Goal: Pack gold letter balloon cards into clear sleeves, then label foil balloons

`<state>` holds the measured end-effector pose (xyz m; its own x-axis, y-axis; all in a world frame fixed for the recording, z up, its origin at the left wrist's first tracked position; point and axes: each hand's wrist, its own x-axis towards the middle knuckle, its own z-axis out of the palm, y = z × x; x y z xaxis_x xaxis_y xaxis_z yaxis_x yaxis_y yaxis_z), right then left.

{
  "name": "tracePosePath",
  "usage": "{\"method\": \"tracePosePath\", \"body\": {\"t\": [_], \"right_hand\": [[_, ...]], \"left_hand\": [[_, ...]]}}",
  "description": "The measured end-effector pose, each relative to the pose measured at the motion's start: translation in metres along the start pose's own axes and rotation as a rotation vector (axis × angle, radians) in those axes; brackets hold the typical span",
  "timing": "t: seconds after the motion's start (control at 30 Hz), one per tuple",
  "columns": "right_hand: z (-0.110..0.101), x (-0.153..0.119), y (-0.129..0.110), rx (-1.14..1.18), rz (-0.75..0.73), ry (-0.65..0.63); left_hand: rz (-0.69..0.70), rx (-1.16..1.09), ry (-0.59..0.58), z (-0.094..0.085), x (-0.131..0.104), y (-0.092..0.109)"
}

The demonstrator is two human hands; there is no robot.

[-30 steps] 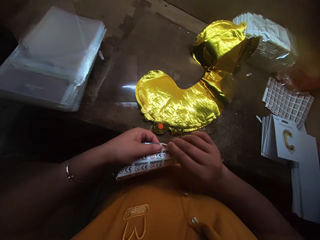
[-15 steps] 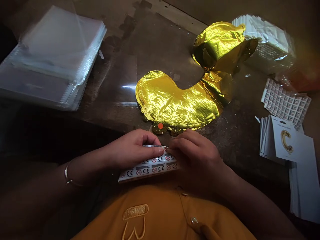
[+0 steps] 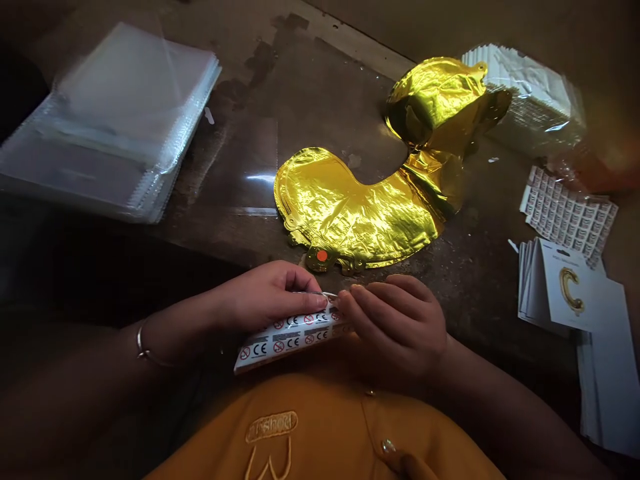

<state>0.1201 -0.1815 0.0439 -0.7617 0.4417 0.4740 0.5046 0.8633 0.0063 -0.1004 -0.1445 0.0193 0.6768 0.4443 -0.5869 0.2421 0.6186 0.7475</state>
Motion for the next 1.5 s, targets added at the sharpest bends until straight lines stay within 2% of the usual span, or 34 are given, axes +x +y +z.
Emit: {"method": "tracePosePath", "body": {"t": [0.07,0.13,0.2,0.27,0.47,0.73,0.8,0.9,0.97,1.03,1.17,1.23,1.3,1.37,1.43,1.5], "right_hand": [[-0.001,0.002,0.001,0.044,0.083,0.041],[-0.001,0.007,0.002,0.127,0.283,0.072],[-0.003,0.011,0.002,0.2,0.472,0.059],[-0.003,0.014,0.001,0.24,0.535,0.01],[-0.002,0.007,-0.006,0.187,0.395,-0.077],[-0.001,0.002,-0.002,0.072,0.107,-0.019],[0.002,0.001,-0.001,0.092,0.108,-0.029],[0.004,0.001,-0.004,0.194,0.204,-0.064],[0.0,0.003,-0.006,0.313,0.314,-0.057],[-0.007,0.007,-0.005,0.436,0.478,-0.013],[-0.017,0.018,0.017,0.471,0.866,0.229],[-0.011,0.023,0.031,0.482,0.946,0.257],[0.002,0.026,0.041,0.517,0.94,0.137],[0.018,0.028,0.045,0.52,0.933,-0.001],[0.03,0.029,0.047,0.493,0.967,-0.046],[0.036,0.029,0.048,0.498,1.017,-0.039]], "left_hand": [[0.004,-0.004,0.004,0.0,0.0,0.0],[0.0,0.0,0.003,0.0,-0.001,0.001],[-0.01,0.007,-0.006,0.0,-0.001,0.002],[-0.011,0.016,-0.011,0.0,-0.001,0.002],[0.013,0.027,0.0,0.001,0.002,0.001],[-0.011,-0.004,0.015,0.001,0.003,-0.002],[-0.003,-0.006,0.012,0.001,0.003,-0.002],[0.035,0.04,0.003,0.001,0.003,-0.003],[0.094,0.149,0.009,0.002,0.001,-0.002],[0.226,0.4,0.097,0.003,-0.005,0.0],[0.754,1.18,0.492,0.003,-0.019,0.002],[0.936,1.426,0.582,0.001,-0.02,0.0],[0.989,1.52,0.56,-0.004,-0.014,-0.004],[0.981,1.532,0.501,-0.008,-0.006,-0.01],[0.967,1.524,0.446,-0.012,0.002,-0.015],[0.961,1.519,0.403,-0.015,0.007,-0.02]]}}
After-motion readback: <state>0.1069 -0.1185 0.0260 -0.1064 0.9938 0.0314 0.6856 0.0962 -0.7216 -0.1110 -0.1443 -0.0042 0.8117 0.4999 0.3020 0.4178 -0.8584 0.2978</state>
